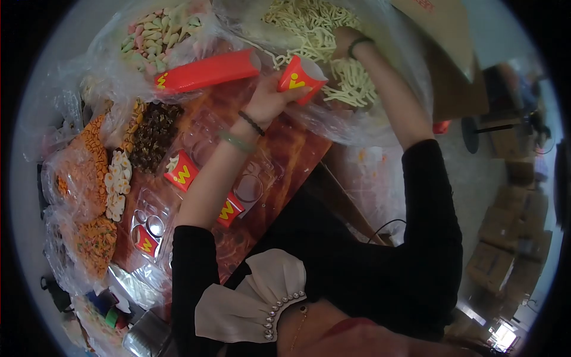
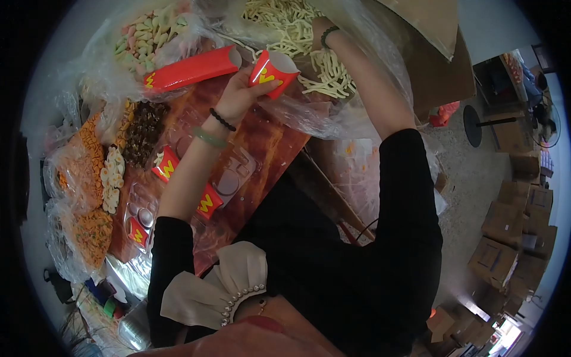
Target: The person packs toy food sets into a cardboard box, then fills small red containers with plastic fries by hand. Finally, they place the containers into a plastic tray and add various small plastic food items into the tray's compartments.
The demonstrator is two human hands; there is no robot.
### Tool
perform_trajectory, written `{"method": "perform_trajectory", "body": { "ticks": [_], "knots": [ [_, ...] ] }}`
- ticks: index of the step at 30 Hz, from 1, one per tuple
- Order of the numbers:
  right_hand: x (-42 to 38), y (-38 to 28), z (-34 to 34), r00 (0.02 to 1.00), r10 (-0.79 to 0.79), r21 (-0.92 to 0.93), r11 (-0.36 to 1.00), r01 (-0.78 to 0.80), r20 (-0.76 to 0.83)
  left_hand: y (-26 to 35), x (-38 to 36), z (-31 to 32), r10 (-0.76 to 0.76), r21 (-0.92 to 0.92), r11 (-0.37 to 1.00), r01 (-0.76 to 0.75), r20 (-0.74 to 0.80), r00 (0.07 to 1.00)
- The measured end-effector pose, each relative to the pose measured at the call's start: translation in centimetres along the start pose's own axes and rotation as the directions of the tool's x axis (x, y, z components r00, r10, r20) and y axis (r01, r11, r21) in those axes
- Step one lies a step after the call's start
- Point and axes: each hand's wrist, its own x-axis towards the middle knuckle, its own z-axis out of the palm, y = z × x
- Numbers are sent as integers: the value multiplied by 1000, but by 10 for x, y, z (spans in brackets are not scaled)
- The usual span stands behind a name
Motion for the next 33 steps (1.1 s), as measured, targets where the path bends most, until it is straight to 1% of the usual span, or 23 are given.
{"method": "perform_trajectory", "body": {
  "ticks": [1, 2, 3, 4, 5, 6, 7, 9, 10, 11, 12, 13, 18, 19, 20, 21, 22, 25, 27, 28, 30, 31, 33],
  "knots": [
    [4, 5, 3, 1000, 4, 0, 1000, -4, -3, -3, 6, 0, 21, -10, 1000, -21, 25, 999],
    [9, 12, 7, 996, -20, 64, 998, 26, -88, -7, 10, 0, 26, -9, 1000, -26, 26, 999],
    [13, 15, 8, 985, -42, 124, 990, 63, -170, -8, 12, 2, 16, -59, 998, -14, 30, 999],
    [17, 20, 8, 985, -46, 123, 990, 67, -168, -8, 12, 3, 4, -110, 994, 0, 34, 999],
    [21, 24, 10, 949, -96, 101, 986, 132, -299, -8, 13, 3, 2, -114, 993, 1, 31, 1000],
    [23, 30, 12, 896, -139, 77, 979, 188, -423, -6, 13, 5, -53, -83, 995, 53, 9, 999],
    [34, 43, 22, 897, -132, 80, 980, 182, -422, -3, 15, 6, -103, -50, 993, 103, -11, 995],
    [58, 59, 39, 708, -140, -49, 988, 147, -692, -8, 19, 4, -74, -63, 995, 73, -7, 997],
    [42, 46, 23, 711, -138, -49, 988, 145, -689, -11, 19, 4, -53, -77, 996, 53, -6, 999],
    [10, 18, -11, 896, 19, 284, 951, 121, -443, -10, 18, 5, -58, -77, 995, 57, -3, 998],
    [-8, 3, -31, 988, 90, 567, 824, -4, -122, -8, 17, 6, -55, -92, 994, 55, 2, 998],
    [-9, 5, -31, 988, 91, 567, 823, -5, -124, -7, 17, 6, -50, -105, 993, 51, 6, 999],
    [-5, 4, -19, 976, -112, 406, 896, 181, -187, -4, 11, -4, -27, -102, 994, 24, -28, 999],
    [-1, 0, -13, 976, -116, 406, 895, 183, -184, -3, 10, -6, -24, -91, 996, 22, -17, 1000],
    [3, -4, -2, 971, -78, 368, 916, 159, -225, -2, 10, -7, -28, -92, 995, 26, -15, 999],
    [6, -8, 5, 962, -40, 330, 935, 132, -270, -1, 10, -9, -56, -97, 994, 54, -14, 998],
    [9, -9, 10, 962, -37, 330, 935, 129, -272, 0, 12, -10, -81, -101, 992, 80, -14, 997],
    [16, -14, 17, 959, -43, 293, 948, 128, -280, -3, 11, -7, -38, -149, 988, 32, -40, 998],
    [18, -13, 18, 935, -140, 254, 939, 230, -327, -5, 11, -11, -31, -108, 994, 27, -40, 999],
    [26, -10, 26, 936, -141, 255, 939, 230, -323, -7, 12, -11, -28, -66, 997, 26, -32, 999],
    [42, -7, 35, 882, -238, 214, 914, 345, -407, -11, 14, -12, -24, -77, 997, 21, -28, 999],
    [45, -5, 34, 882, -238, 213, 914, 345, -407, -12, 15, -13, -19, -87, 996, 16, -28, 999],
    [49, -2, 31, 941, -219, 262, 922, 286, -257, -16, 19, -13, -19, -107, 994, 15, -32, 999]
  ]
}}
